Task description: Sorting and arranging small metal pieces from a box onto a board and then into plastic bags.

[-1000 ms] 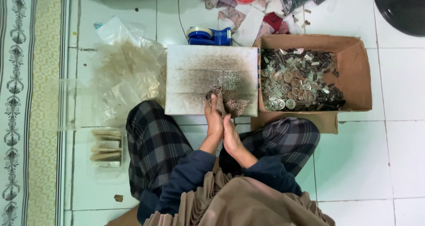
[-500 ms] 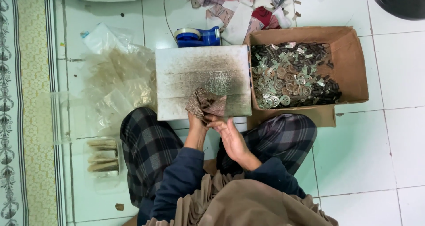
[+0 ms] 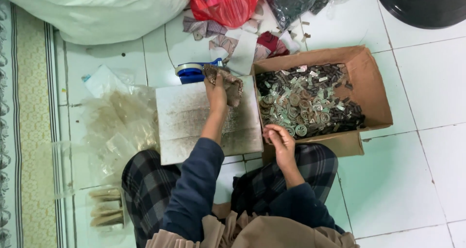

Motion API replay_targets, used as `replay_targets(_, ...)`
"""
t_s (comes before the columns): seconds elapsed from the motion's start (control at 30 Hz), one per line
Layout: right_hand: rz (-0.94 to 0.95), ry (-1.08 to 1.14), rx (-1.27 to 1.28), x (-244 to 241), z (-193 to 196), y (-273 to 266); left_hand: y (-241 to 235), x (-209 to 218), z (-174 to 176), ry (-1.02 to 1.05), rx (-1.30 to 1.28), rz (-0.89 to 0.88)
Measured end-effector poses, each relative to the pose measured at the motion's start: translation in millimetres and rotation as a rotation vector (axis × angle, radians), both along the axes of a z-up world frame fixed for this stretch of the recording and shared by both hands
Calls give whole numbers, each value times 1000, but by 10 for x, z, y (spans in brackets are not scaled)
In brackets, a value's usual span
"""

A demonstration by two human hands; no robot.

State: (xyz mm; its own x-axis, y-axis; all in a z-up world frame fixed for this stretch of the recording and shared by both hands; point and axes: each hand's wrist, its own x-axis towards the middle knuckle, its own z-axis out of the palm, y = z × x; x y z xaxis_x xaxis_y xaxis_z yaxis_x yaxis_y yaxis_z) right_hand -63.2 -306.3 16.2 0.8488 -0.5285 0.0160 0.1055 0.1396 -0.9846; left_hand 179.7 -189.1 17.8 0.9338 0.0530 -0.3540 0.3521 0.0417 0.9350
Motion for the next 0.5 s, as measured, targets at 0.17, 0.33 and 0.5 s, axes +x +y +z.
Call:
replay_targets(0.17, 35, -15, -192, 24, 125, 16, -493, 385, 491, -263, 234, -89)
replay_targets(0.33, 88, 23, -69, -10, 251, -30, -777, 817, 169, -556, 651, -255)
replay_targets(0.5, 136, 1, 79, -16, 233, -85, -1059, 709, -146, -479, 902, -271)
